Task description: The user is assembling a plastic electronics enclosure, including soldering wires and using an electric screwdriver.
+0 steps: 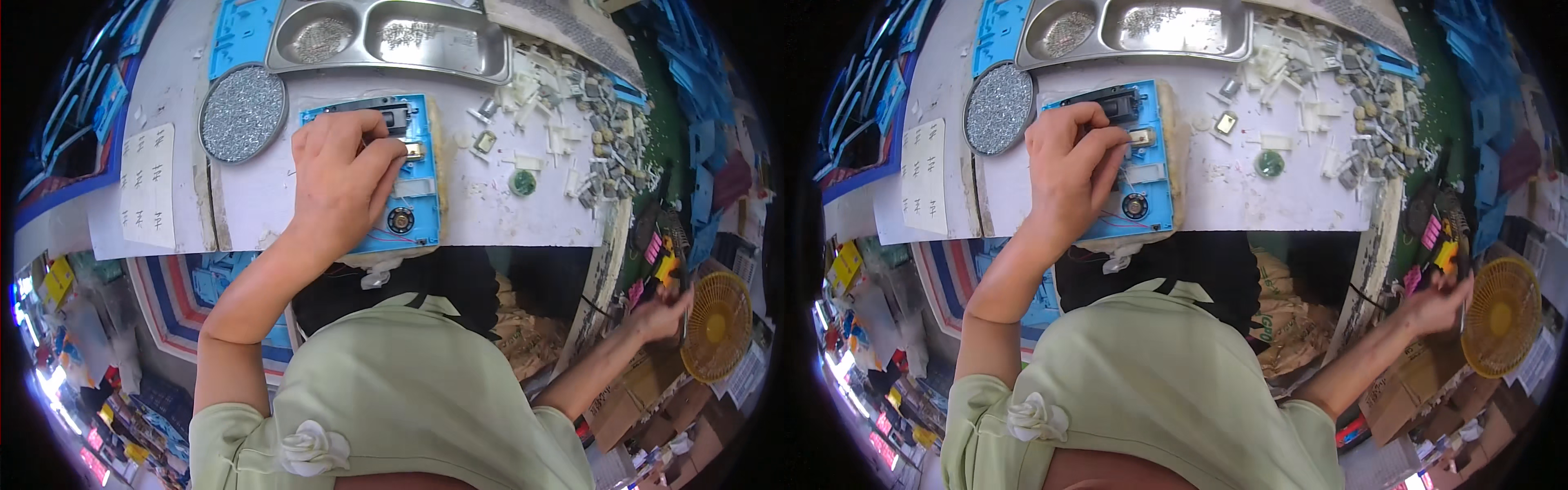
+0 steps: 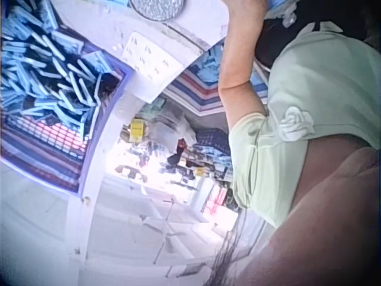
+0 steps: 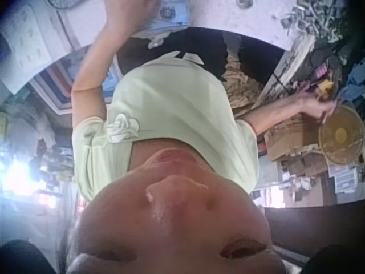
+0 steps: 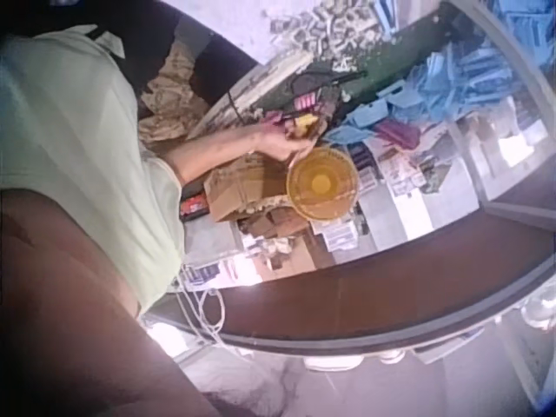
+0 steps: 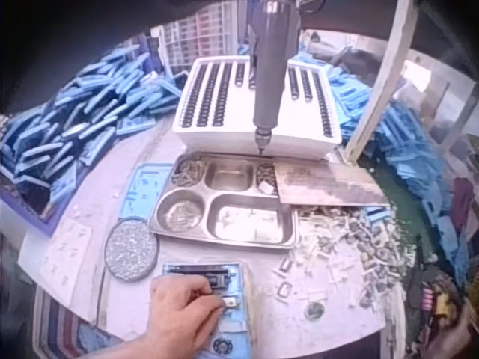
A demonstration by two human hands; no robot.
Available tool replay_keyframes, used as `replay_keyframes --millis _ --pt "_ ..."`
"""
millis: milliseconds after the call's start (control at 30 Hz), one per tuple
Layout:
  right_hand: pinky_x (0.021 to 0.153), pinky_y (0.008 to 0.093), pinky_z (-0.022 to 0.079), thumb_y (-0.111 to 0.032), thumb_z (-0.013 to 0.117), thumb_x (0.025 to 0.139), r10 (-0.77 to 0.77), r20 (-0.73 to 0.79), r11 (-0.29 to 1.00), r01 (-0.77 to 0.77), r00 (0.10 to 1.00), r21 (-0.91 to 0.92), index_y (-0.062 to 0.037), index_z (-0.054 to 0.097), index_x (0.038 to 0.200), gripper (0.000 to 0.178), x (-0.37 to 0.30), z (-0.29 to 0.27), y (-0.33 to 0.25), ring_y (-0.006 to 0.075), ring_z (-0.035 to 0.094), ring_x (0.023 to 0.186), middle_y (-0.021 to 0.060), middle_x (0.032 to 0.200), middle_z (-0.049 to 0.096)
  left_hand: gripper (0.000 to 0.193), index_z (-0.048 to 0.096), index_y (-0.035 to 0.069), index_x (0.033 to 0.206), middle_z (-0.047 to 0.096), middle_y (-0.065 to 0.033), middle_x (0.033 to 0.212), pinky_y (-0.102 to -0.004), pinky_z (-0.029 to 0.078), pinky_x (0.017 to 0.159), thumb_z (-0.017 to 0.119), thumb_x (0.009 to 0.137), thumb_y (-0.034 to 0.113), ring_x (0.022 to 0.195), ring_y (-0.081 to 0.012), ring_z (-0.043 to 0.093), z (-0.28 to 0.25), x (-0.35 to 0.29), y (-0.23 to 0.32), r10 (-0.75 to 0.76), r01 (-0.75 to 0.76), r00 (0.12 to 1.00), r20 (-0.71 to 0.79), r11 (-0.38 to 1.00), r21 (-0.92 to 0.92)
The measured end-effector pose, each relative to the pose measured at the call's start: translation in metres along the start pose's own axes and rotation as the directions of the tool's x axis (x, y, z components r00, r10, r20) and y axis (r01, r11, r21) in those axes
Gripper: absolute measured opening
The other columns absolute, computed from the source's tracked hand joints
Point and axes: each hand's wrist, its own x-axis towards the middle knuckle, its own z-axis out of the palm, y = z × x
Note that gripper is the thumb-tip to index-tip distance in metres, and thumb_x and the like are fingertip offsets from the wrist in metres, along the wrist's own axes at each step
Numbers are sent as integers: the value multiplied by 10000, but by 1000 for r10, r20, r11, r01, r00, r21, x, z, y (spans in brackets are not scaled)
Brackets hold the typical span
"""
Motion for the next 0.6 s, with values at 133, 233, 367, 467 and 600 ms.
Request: replay_keyframes --millis 133,233,367,467,600 --pt "575 292 412 -194 625 1003 -70 201 933 -8 977 359 -3 630 987 192 -2 -58 -21 148 511 670 46 772 560 175 706 101 927 596 -50 1045 -408 355 879 776 769 76 986 -258 556 2 -4 -3 -37 37 999 2 999 -5" --pt "531 275 319 -200 626 983 82 124 973 -106 989 205 -62 573 989 147 -47 -33 -36 96 381 646 27 781 493 172 712 93 933 594 -62 1041 -403 357 880 777 775 74 997 -263 553 7 -2 -3 -27 28 999 40 999 -21" --pt "538 258 374 -233 667 932 77 578 954 -228 812 193 22 584 1120 328 -148 65 -41 117 484 635 68 837 598 166 696 115 897 595 -32 1055 -428 353 880 773 752 89 1000 -269 544 11 -1 0 -20 20 999 40 1000 12" --pt "579 260 387 -162 735 893 -137 855 956 -161 500 247 41 621 1117 323 -185 109 -36 141 512 636 88 811 600 169 694 115 896 595 -32 1055 -427 357 879 775 749 93 998 -269 543 12 0 -2 -22 22 999 47 1000 -3" --pt "551 275 357 5 799 795 -352 888 914 -95 296 394 47 650 1082 326 -199 139 -33 140 492 606 55 724 587 189 712 103 945 586 -57 1053 -406 354 878 781 770 78 998 -271 533 8 0 -1 -34 36 997 76 999 -24"
